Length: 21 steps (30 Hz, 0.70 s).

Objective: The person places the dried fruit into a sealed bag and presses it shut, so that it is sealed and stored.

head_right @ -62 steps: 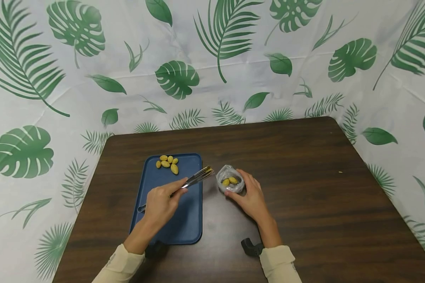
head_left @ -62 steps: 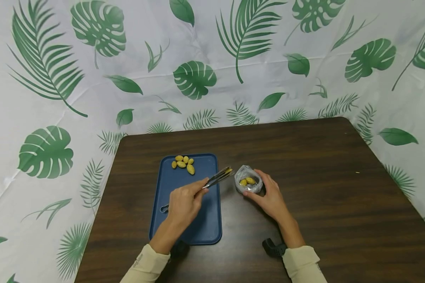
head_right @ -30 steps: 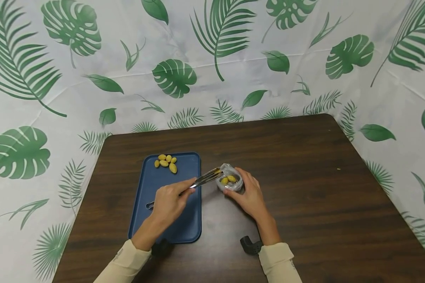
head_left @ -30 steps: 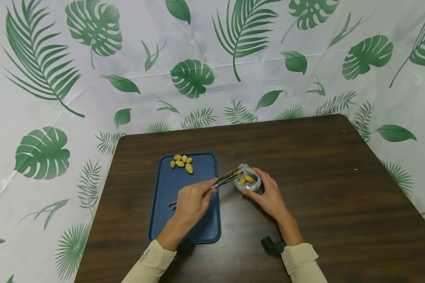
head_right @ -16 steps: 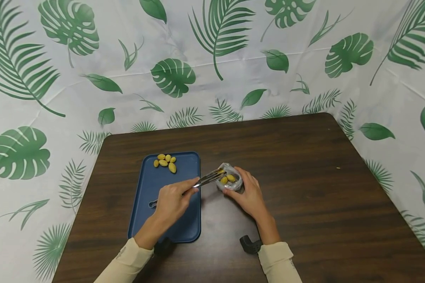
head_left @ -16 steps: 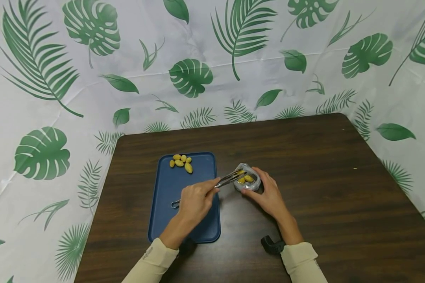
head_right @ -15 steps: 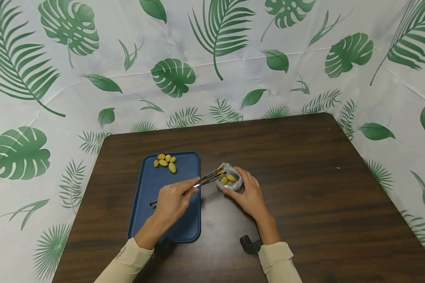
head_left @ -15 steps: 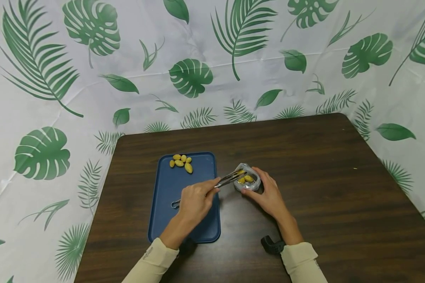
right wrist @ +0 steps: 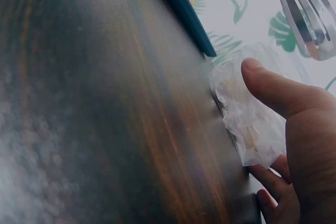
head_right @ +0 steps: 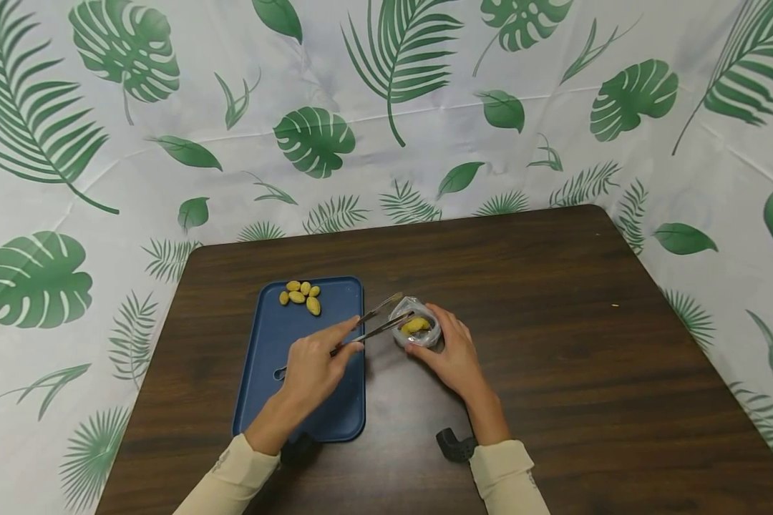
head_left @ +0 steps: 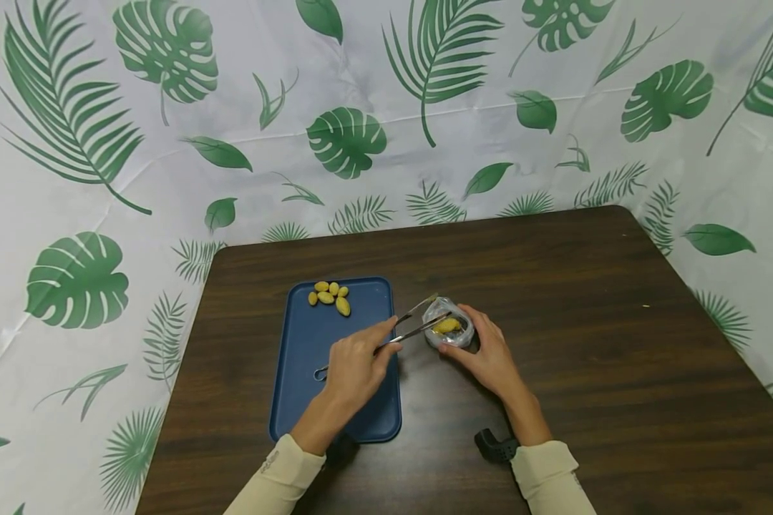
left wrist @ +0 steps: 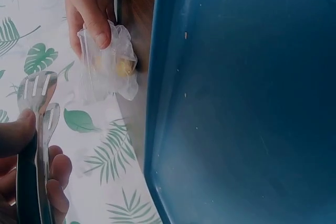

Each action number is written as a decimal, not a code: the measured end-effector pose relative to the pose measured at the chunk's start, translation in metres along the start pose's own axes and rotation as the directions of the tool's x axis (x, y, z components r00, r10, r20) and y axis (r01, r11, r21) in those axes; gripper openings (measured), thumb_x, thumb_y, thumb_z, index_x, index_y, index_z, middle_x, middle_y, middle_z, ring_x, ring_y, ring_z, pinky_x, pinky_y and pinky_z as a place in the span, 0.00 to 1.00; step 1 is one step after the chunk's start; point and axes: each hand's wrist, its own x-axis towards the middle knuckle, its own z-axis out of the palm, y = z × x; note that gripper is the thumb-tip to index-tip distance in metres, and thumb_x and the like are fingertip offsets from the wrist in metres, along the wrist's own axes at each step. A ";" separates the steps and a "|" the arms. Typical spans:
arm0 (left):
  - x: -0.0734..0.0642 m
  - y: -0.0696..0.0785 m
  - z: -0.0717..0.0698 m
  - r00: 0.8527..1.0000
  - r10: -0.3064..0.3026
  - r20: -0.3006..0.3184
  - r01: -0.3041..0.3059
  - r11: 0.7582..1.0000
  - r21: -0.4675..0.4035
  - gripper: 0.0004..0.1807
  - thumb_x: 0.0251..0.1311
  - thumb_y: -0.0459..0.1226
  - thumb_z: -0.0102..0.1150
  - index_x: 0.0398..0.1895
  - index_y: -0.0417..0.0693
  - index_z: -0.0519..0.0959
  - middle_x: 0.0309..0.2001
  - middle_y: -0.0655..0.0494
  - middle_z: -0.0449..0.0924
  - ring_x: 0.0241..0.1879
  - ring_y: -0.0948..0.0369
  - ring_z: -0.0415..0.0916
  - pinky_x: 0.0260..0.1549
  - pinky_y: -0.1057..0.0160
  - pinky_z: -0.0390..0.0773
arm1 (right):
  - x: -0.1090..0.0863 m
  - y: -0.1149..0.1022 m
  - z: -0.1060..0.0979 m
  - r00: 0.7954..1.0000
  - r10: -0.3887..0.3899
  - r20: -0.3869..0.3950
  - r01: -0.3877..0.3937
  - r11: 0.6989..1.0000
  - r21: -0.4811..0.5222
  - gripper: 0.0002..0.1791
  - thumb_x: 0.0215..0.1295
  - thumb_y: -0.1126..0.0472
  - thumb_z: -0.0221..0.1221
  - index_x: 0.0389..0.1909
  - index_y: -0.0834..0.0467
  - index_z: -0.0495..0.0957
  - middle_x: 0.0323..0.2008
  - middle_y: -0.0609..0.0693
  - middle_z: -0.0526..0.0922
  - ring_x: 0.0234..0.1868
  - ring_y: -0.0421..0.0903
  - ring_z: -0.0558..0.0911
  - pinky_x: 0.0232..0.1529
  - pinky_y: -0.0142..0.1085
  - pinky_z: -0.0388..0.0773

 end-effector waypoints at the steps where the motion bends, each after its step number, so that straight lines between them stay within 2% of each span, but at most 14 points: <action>1: 0.000 0.000 0.000 1.000 -0.005 0.000 0.005 1.000 0.002 0.23 0.63 0.45 0.70 0.61 0.53 0.84 0.53 0.54 0.89 0.39 0.57 0.90 0.31 0.56 0.86 | 0.000 0.000 0.000 1.000 0.000 0.000 0.000 1.000 0.002 0.48 0.58 0.43 0.74 0.77 0.46 0.64 0.72 0.56 0.72 0.73 0.66 0.65 0.68 0.69 0.59; 12: -0.005 -0.008 -0.004 0.999 -0.028 -0.034 0.029 1.000 0.012 0.24 0.59 0.42 0.74 0.60 0.50 0.85 0.52 0.52 0.89 0.45 0.54 0.90 0.36 0.53 0.87 | 0.001 0.002 0.000 1.000 -0.009 0.000 0.009 1.000 0.010 0.47 0.58 0.43 0.75 0.76 0.45 0.65 0.71 0.54 0.73 0.73 0.65 0.66 0.68 0.69 0.60; 21: -0.008 -0.014 -0.008 0.997 -0.068 -0.033 0.069 0.997 0.026 0.26 0.58 0.42 0.74 0.61 0.51 0.84 0.52 0.51 0.89 0.41 0.54 0.90 0.32 0.54 0.86 | 0.000 0.002 0.001 1.000 -0.022 -0.007 0.022 1.000 0.014 0.47 0.58 0.44 0.75 0.77 0.46 0.65 0.70 0.56 0.73 0.72 0.65 0.67 0.67 0.69 0.60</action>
